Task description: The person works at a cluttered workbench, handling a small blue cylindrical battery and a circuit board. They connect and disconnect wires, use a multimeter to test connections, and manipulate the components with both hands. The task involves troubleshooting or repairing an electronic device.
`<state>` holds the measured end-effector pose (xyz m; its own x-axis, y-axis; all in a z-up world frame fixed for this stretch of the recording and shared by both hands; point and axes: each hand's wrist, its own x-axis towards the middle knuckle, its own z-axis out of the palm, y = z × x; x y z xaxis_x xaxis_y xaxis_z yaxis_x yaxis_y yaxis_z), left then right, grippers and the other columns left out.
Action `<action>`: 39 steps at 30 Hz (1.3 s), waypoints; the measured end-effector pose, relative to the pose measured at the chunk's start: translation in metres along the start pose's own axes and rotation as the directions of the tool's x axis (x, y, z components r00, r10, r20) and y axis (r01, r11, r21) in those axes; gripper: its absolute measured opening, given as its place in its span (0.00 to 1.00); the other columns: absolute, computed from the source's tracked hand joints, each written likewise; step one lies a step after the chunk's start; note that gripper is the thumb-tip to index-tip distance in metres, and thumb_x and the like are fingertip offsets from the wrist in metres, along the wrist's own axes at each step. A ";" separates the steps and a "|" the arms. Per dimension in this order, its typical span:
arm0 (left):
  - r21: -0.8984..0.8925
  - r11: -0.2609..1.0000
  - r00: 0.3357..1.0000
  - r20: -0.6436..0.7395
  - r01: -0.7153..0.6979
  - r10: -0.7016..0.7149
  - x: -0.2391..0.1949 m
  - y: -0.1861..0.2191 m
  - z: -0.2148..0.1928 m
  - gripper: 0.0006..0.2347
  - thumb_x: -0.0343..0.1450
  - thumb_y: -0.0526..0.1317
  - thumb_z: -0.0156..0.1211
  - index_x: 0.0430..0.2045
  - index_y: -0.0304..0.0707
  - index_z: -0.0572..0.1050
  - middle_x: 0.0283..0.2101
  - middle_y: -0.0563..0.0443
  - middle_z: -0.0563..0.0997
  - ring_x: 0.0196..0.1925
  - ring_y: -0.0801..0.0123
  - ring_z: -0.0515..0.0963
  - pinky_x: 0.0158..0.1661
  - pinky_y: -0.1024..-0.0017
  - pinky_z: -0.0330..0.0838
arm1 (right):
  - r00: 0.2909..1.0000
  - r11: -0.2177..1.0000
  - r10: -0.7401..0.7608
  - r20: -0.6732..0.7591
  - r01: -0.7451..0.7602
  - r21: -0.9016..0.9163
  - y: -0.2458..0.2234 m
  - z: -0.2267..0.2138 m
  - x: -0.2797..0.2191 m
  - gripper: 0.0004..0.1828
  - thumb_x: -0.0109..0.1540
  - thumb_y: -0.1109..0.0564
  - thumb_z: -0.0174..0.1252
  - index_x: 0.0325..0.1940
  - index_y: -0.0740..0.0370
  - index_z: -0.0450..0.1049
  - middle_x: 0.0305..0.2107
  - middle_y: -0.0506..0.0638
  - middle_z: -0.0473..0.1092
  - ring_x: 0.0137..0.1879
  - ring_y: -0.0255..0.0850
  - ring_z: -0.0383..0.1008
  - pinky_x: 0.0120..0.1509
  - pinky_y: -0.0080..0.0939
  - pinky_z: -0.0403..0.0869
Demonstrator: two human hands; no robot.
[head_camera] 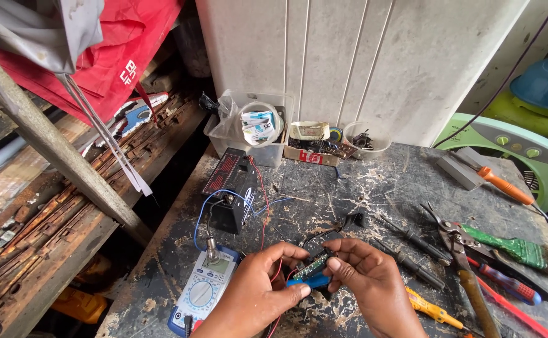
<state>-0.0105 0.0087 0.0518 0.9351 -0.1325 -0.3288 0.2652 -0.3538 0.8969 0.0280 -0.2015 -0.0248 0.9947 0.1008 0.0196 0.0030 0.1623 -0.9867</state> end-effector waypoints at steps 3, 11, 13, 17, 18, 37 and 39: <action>0.016 1.000 0.999 -0.050 0.004 -0.003 0.000 -0.001 -0.001 0.16 0.65 0.41 0.72 0.48 0.56 0.84 0.31 0.62 0.78 0.33 0.78 0.74 0.39 0.75 0.70 | 0.998 0.998 0.055 -0.023 -0.055 0.014 0.001 -0.002 0.001 0.16 0.58 0.70 0.65 0.49 0.77 0.81 0.23 0.66 0.77 0.22 0.50 0.75 0.27 0.46 0.77; -0.084 0.990 0.989 -0.102 -0.113 0.104 0.012 -0.024 -0.004 0.16 0.69 0.41 0.69 0.53 0.51 0.84 0.20 0.60 0.66 0.25 0.76 0.65 0.32 0.70 0.66 | 0.989 0.994 0.107 0.101 -0.108 0.008 0.002 -0.007 0.002 0.11 0.58 0.69 0.65 0.44 0.76 0.79 0.23 0.65 0.77 0.24 0.49 0.75 0.29 0.48 0.80; -0.073 0.992 0.990 -0.112 -0.099 0.091 0.012 -0.023 -0.003 0.17 0.69 0.41 0.70 0.53 0.52 0.84 0.20 0.60 0.67 0.25 0.76 0.67 0.34 0.71 0.69 | 0.991 0.987 0.120 0.050 -0.125 0.105 0.002 -0.005 0.002 0.14 0.56 0.73 0.65 0.46 0.78 0.78 0.30 0.62 0.74 0.29 0.49 0.75 0.27 0.51 0.81; -0.095 0.994 0.992 -0.119 -0.056 0.044 0.009 -0.016 -0.002 0.19 0.68 0.42 0.70 0.55 0.55 0.85 0.19 0.59 0.68 0.25 0.74 0.67 0.35 0.68 0.68 | 0.995 0.983 0.101 0.016 -0.102 0.152 0.006 -0.005 0.003 0.14 0.55 0.73 0.66 0.45 0.78 0.77 0.27 0.63 0.74 0.28 0.51 0.76 0.26 0.49 0.78; -0.098 0.995 0.991 -0.133 0.003 -0.016 0.006 -0.011 -0.002 0.20 0.67 0.42 0.71 0.55 0.57 0.83 0.32 0.61 0.75 0.28 0.74 0.69 0.38 0.68 0.71 | 0.996 0.986 0.081 0.022 -0.083 0.145 0.006 -0.005 0.003 0.14 0.55 0.72 0.66 0.45 0.77 0.77 0.25 0.66 0.75 0.26 0.52 0.75 0.26 0.49 0.77; -0.077 0.975 0.890 -0.427 -0.210 0.158 -0.036 -0.047 0.023 0.10 0.74 0.42 0.59 0.39 0.53 0.88 0.36 0.59 0.75 0.23 0.71 0.69 0.31 0.63 0.62 | 0.997 0.996 0.065 -0.044 -0.062 0.070 0.031 -0.009 -0.002 0.17 0.57 0.73 0.62 0.50 0.83 0.77 0.23 0.73 0.77 0.29 0.57 0.78 0.28 0.53 0.81; -0.027 0.976 0.860 -0.478 -0.217 0.178 -0.041 -0.055 0.028 0.10 0.74 0.43 0.57 0.39 0.54 0.87 0.39 0.60 0.76 0.23 0.72 0.69 0.30 0.65 0.63 | 0.995 0.994 0.066 -0.077 -0.059 0.095 0.040 -0.009 -0.010 0.17 0.56 0.74 0.62 0.50 0.83 0.77 0.23 0.75 0.77 0.28 0.59 0.78 0.26 0.54 0.79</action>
<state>-0.0703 0.0080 0.0082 0.9638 0.2661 0.0182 0.0624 -0.2912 0.9546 0.0188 -0.2046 -0.0658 0.9977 0.0358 -0.0583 -0.0654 0.2482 -0.9665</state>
